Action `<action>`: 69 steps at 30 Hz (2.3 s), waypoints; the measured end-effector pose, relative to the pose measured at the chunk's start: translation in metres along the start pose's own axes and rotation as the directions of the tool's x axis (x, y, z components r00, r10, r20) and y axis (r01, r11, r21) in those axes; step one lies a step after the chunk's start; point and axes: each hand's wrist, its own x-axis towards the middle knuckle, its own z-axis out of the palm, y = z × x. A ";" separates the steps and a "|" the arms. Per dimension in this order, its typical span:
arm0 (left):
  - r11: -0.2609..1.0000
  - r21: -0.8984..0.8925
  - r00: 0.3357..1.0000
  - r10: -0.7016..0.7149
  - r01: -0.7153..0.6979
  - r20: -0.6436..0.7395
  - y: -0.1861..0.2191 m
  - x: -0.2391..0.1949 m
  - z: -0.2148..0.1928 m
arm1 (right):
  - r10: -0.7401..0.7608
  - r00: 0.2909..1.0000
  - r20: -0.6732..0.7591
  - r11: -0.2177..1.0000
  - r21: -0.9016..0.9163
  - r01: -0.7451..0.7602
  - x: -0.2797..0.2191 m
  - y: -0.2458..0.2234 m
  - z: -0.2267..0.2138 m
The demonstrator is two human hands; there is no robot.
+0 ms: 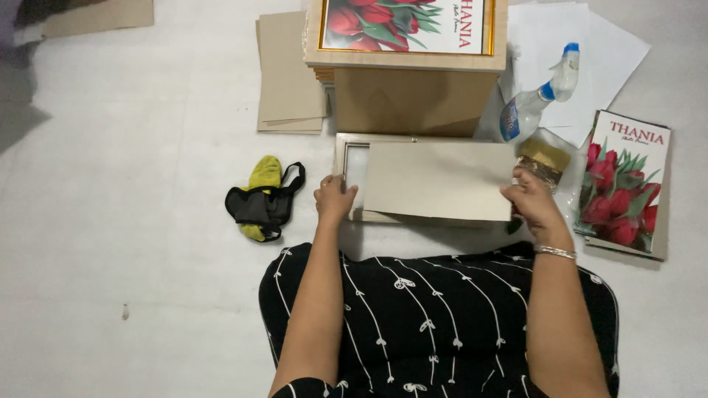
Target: Clean a picture frame by brushing off debris, applying spray, and wiping with a cloth
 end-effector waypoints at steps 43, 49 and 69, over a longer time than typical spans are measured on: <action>-0.109 -0.983 0.705 -0.686 0.147 0.182 -0.016 0.016 -0.035 | 0.359 0.670 0.650 0.671 0.319 -0.670 0.131 0.008 0.486; -0.042 -0.985 0.768 -0.621 0.169 0.158 -0.016 0.026 -0.035 | 0.333 0.673 0.660 0.765 0.229 -0.602 0.070 -0.026 0.380; 0.709 -0.705 0.863 -0.374 0.030 -0.340 -0.042 0.044 -0.014 | -0.096 0.934 -0.345 0.840 -0.531 -0.109 0.126 -0.019 -0.022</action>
